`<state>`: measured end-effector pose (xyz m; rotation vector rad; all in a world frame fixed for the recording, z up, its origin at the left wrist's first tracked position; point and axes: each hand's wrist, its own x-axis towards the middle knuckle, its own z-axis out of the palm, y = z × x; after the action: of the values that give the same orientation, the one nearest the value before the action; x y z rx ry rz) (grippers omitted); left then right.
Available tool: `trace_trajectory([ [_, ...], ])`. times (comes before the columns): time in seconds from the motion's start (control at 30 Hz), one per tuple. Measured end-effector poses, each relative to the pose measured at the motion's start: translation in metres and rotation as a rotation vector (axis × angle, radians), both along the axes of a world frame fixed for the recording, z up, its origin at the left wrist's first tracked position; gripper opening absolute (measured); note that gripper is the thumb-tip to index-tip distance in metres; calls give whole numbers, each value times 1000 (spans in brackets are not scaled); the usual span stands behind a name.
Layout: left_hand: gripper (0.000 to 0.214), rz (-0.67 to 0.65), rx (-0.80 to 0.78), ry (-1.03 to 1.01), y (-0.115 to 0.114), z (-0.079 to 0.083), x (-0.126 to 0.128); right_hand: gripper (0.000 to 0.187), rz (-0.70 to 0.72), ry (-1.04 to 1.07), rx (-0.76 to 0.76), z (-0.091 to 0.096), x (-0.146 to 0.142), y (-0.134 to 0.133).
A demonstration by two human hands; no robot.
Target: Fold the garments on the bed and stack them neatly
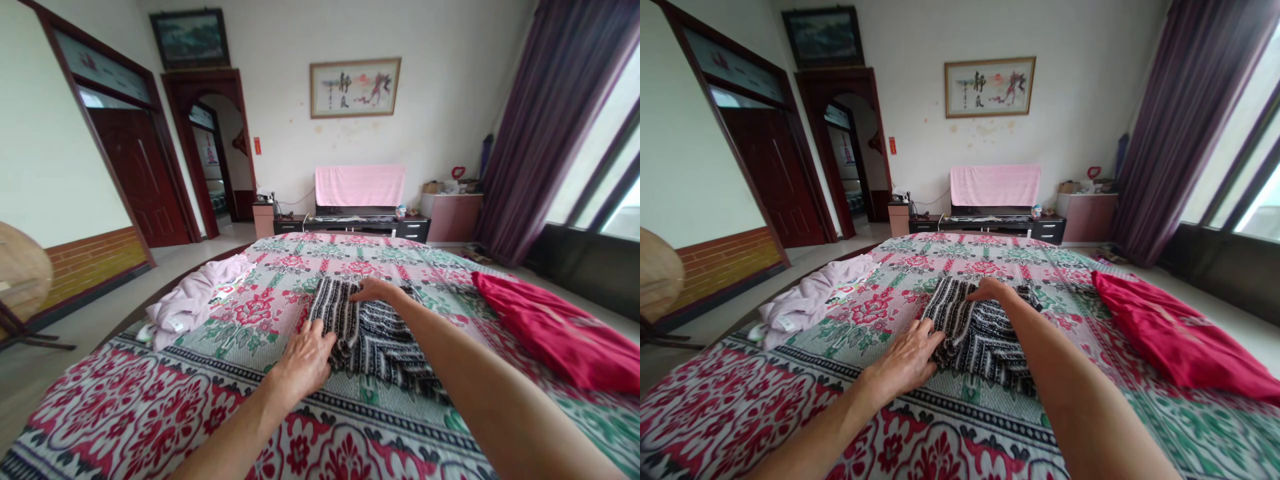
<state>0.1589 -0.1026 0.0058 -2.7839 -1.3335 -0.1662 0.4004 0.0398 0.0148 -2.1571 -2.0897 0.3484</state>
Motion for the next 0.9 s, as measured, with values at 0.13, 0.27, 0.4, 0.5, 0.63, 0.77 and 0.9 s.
trace_trajectory([
  [0.13, 36, 23, 47, 4, 6, -11, 4, 24, 85, 25, -10, 3, -2, 2],
  [0.27, 33, 9, 86, -42, 18, -17, 2, 18, 127, 28, 76, 1, -6, -1],
  [0.4, 34, 5, 155, -143, 30, -19, -8, 19, 123, 7, 153, -1, -3, -9],
  [0.5, 37, -21, 253, -271, 39, -17, -18, 23, 97, -4, 205, 5, 1, -21],
  [0.63, 44, -97, 402, -482, 49, -5, -33, 25, 54, 79, 335, 31, 6, -47],
  [0.77, 41, -214, 492, -652, 47, 24, -44, 30, 62, 243, 428, 65, 15, -88],
  [0.9, 31, -297, 501, -796, 34, 63, -49, 32, 142, 620, 330, 97, 25, -140],
])
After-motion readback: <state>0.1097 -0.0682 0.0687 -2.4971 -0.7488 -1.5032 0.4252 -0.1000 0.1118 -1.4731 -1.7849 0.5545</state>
